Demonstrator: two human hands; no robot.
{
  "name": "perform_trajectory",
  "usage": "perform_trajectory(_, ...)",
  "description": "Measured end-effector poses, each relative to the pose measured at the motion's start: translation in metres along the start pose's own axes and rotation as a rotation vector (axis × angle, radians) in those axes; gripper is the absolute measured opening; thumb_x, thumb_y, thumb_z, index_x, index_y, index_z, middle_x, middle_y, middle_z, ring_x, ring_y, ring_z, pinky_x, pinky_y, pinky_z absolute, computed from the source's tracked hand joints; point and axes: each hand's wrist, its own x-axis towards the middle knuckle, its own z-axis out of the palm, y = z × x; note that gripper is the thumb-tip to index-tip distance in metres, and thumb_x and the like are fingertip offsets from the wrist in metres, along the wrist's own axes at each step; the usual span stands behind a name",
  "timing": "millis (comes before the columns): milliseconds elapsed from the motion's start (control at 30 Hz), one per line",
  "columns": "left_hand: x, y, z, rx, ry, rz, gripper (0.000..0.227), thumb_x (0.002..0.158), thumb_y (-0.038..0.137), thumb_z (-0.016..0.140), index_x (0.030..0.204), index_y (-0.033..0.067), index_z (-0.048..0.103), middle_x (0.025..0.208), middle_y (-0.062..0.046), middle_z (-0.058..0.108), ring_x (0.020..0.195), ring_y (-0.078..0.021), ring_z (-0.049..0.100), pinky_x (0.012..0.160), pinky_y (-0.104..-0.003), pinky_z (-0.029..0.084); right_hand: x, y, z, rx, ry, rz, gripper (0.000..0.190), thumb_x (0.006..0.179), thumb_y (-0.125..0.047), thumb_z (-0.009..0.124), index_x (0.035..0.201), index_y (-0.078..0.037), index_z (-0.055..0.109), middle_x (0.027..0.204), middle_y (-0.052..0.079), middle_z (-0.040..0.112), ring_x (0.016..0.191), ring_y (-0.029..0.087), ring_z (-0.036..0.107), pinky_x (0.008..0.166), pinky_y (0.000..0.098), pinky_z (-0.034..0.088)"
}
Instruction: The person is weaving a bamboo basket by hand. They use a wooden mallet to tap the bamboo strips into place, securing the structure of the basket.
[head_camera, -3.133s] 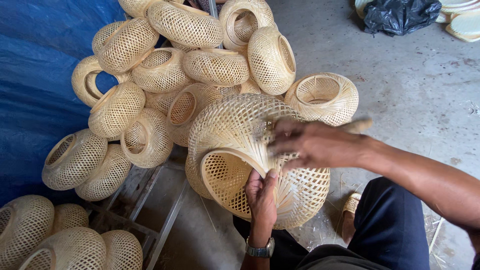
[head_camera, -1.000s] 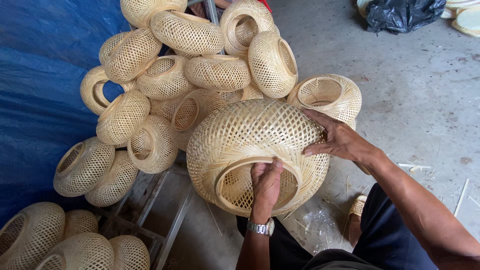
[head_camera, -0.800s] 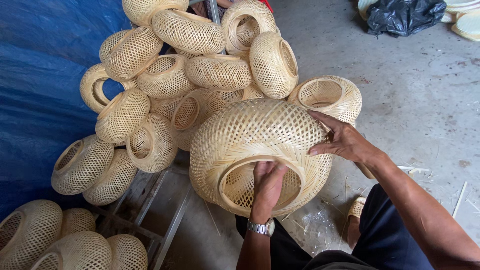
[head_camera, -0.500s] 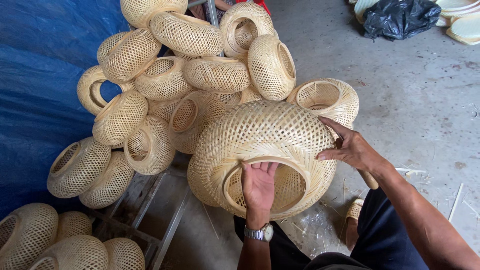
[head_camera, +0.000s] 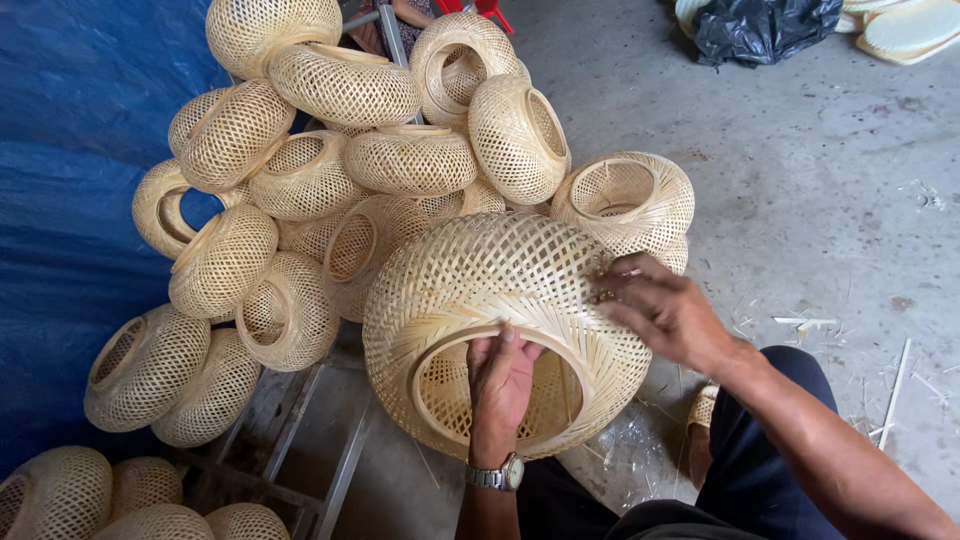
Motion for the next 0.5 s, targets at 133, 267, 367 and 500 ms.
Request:
perform_trajectory(133,-0.011,-0.004,-0.006,-0.003,-0.066,0.028,0.026,0.107,0.009,0.061,0.133,0.007,0.063,0.13,-0.009,0.067,0.124,-0.0221,0.062,0.113,-0.049,0.046,0.013,-0.021,0.014,-0.029,-0.071,-0.109,0.028,0.088,-0.012,0.075,0.117,-0.009,0.075,0.117,0.007,0.064,0.097,0.018,0.073,0.082,0.0271,0.062)
perform_trajectory(267,-0.016,-0.016,-0.012,-0.055,-0.074,0.094,0.026,0.104,0.005,0.064,0.129,0.0079,0.066,0.123,-0.006,0.071,0.121,-0.0193,0.063,0.114,-0.047,0.045,0.019,-0.029,0.013,-0.032,-0.156,-0.126,0.034,0.081,-0.009,0.077,0.115,-0.008,0.074,0.115,0.007,0.061,0.098,0.019,0.071,0.082,0.0284,0.066)
perform_trajectory(367,-0.015,-0.021,-0.017,-0.084,-0.084,0.108,0.024,0.102,0.004,0.066,0.126,0.007,0.067,0.124,-0.006,0.071,0.121,-0.0199,0.063,0.114,-0.047,0.045,0.023,-0.028,0.012,-0.063,-0.16,-0.153,0.032,0.081,-0.011,0.079,0.113,-0.01,0.074,0.114,0.006,0.061,0.098,0.019,0.071,0.082,0.0295,0.066)
perform_trajectory(500,-0.014,-0.024,-0.017,-0.084,-0.089,0.107,0.026,0.104,0.002,0.068,0.129,0.005,0.066,0.126,-0.008,0.07,0.123,-0.0229,0.062,0.115,-0.051,0.045,0.022,-0.029,0.011,-0.095,-0.187,-0.142,0.034,0.079,-0.01,0.08,0.112,-0.012,0.074,0.114,0.007,0.06,0.097,0.02,0.072,0.08,0.0309,0.065)
